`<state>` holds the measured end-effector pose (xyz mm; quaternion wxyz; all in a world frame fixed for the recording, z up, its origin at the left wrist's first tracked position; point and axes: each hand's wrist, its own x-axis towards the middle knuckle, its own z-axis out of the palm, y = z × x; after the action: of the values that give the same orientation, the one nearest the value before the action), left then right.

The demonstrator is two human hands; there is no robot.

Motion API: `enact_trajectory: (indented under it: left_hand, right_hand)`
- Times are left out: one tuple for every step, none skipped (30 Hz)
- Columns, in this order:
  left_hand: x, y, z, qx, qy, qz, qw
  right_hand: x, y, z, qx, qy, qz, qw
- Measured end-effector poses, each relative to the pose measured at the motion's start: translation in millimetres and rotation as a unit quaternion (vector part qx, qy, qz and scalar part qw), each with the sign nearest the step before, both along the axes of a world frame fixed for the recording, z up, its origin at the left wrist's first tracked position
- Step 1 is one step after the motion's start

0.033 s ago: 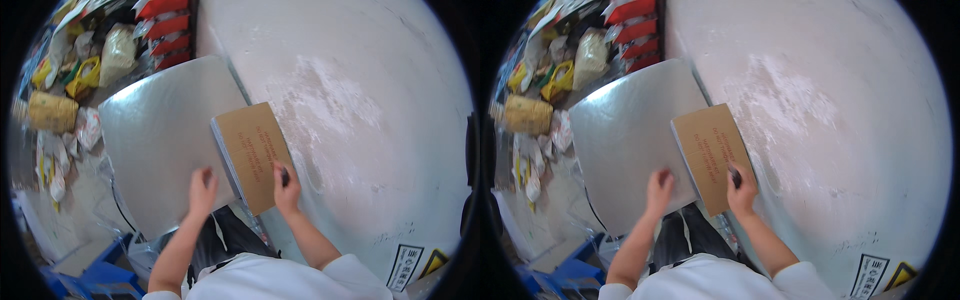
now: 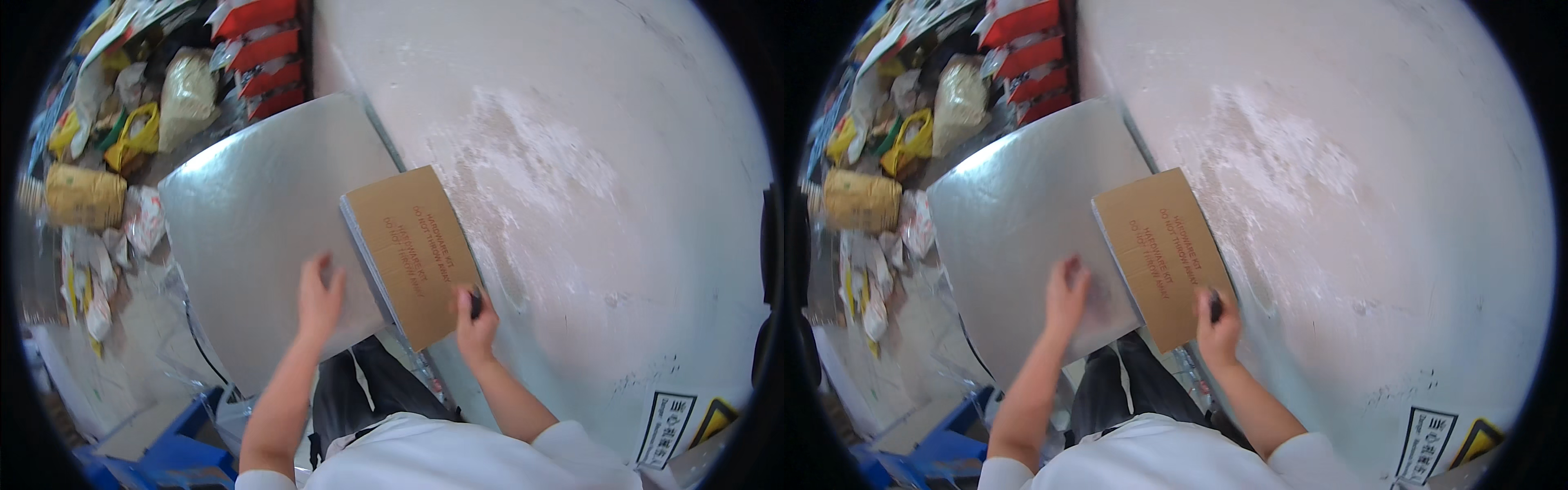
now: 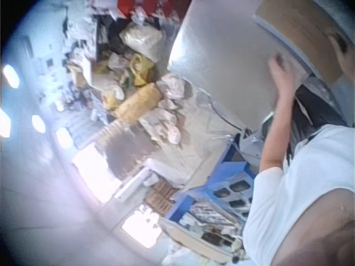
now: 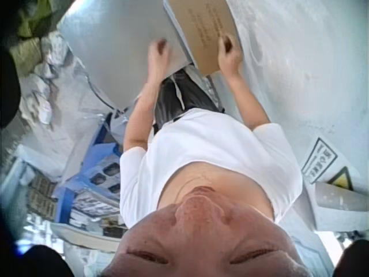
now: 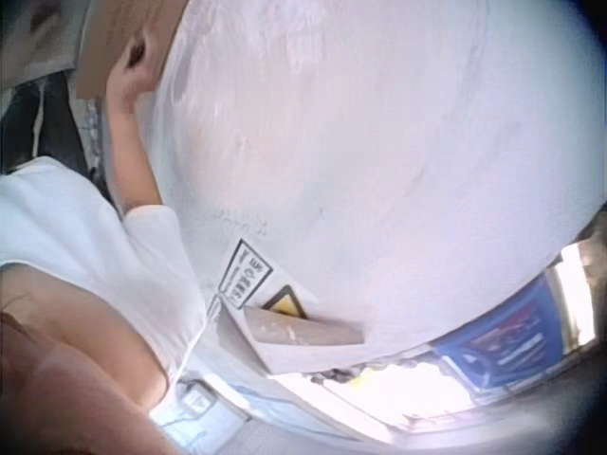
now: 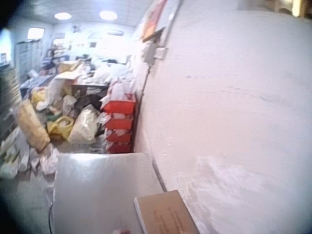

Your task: The person operates a blue heat-sealing machine to package hardware sets. They place blister packs onto the machine, close the lid, press buttons to seal, and then remove the finished packages. The person also uses a utility knife to cut open a cardboard box and handles stacks of packaging materials.

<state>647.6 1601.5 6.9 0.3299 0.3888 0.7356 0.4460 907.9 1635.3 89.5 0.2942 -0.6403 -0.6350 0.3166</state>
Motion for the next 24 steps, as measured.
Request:
enact_trajectory:
  left_hand:
    - [-20.2, 35.2, 25.7, 0.008, 0.037, -0.027, 0.999]
    - [-33.0, 67.1, 30.1, 0.02, 0.09, -0.072, 0.993]
    - [-44.1, 97.0, 34.6, 0.032, 0.14, -0.114, 0.983]
    - [-53.3, 128.1, 31.1, -0.002, 0.135, -0.17, 0.976]
    - [-59.2, 152.4, 24.6, -0.039, 0.132, -0.221, 0.966]
    - [-58.2, 170.2, 20.8, -0.082, 0.106, -0.263, 0.955]
    - [-56.6, 184.0, 18.3, -0.127, 0.081, -0.301, 0.942]
    - [-53.9, 191.2, 16.7, -0.171, 0.053, -0.337, 0.924]
    - [-49.0, 194.8, 17.0, -0.184, 0.063, -0.346, 0.918]
    - [-46.4, 197.4, 17.5, -0.197, 0.073, -0.354, 0.911]
    - [-42.7, 197.7, 19.0, -0.211, 0.081, -0.362, 0.904]
    - [-42.4, 199.7, 21.4, -0.212, 0.079, -0.366, 0.903]
    - [-44.5, 203.5, 24.7, -0.214, 0.078, -0.369, 0.901]
    - [-45.6, 205.8, 26.1, -0.215, 0.076, -0.373, 0.899]
    - [-47.1, 207.4, 24.2, -0.212, 0.069, -0.377, 0.899]
    - [-49.4, 208.4, 22.6, -0.208, 0.063, -0.382, 0.898]
    - [-51.7, 210.2, 21.8, -0.202, 0.057, -0.385, 0.899]
    - [-53.0, 210.3, 20.7, -0.204, 0.055, -0.387, 0.898]
    - [-54.1, 209.6, 19.7, -0.206, 0.053, -0.388, 0.897]
    - [-54.1, 210.7, 20.5, -0.206, 0.052, -0.39, 0.896]
    - [-53.0, 207.7, 12.6, -0.157, 0.029, -0.306, 0.939]
    - [-47.5, 196.5, -4.7, -0.106, 0.005, -0.217, 0.97]
    - [-41.3, 183.8, -23.5, -0.054, -0.021, -0.124, 0.991]
    - [-28.1, 170.7, -38.9, -0.014, -0.075, -0.058, 0.995]
  right_hand:
    - [25.7, -33.5, 1.1, -0.094, 0.048, -0.085, 0.991]
    - [39.3, -53.4, -0.3, -0.14, 0.054, -0.133, 0.98]
    - [48.4, -66.2, -7.5, -0.175, 0.094, -0.153, 0.968]
    - [56.2, -75.1, -21.7, -0.209, 0.132, -0.169, 0.954]
    - [58.1, -79.6, -31.7, -0.244, 0.171, -0.179, 0.938]
    - [55.8, -78.5, -36.0, -0.269, 0.244, -0.196, 0.911]
    - [51.4, -72.3, -39.0, -0.293, 0.315, -0.209, 0.878]
    - [47.1, -65.1, -40.9, -0.315, 0.383, -0.22, 0.84]
    - [39.9, -57.3, -33.2, -0.329, 0.423, -0.217, 0.816]
    - [37.4, -52.9, -36.4, -0.333, 0.415, -0.229, 0.815]
    - [35.9, -51.0, -37.8, -0.339, 0.406, -0.243, 0.813]
    - [34.1, -48.2, -39.0, -0.345, 0.397, -0.255, 0.811]
    - [33.4, -44.4, -39.1, -0.353, 0.366, -0.253, 0.823]
    - [33.6, -43.3, -42.2, -0.35, 0.364, -0.241, 0.829]
    - [34.4, -43.1, -47.4, -0.347, 0.363, -0.229, 0.834]
    - [34.7, -43.1, -51.3, -0.344, 0.361, -0.216, 0.839]
    - [30.0, -38.6, -43.3, -0.342, 0.356, -0.2, 0.847]
    - [30.7, -40.1, -43.5, -0.341, 0.357, -0.194, 0.848]
    - [32.3, -41.8, -44.6, -0.34, 0.358, -0.186, 0.849]
    - [33.9, -41.7, -45.1, -0.337, 0.36, -0.179, 0.851]
    - [37.2, -44.3, -50.0, -0.326, 0.352, -0.192, 0.856]
    - [42.0, -53.1, -59.5, -0.314, 0.345, -0.205, 0.86]
    - [44.1, -57.1, -65.8, -0.304, 0.335, -0.216, 0.865]
    - [43.2, -57.0, -68.4, -0.28, 0.359, -0.212, 0.865]
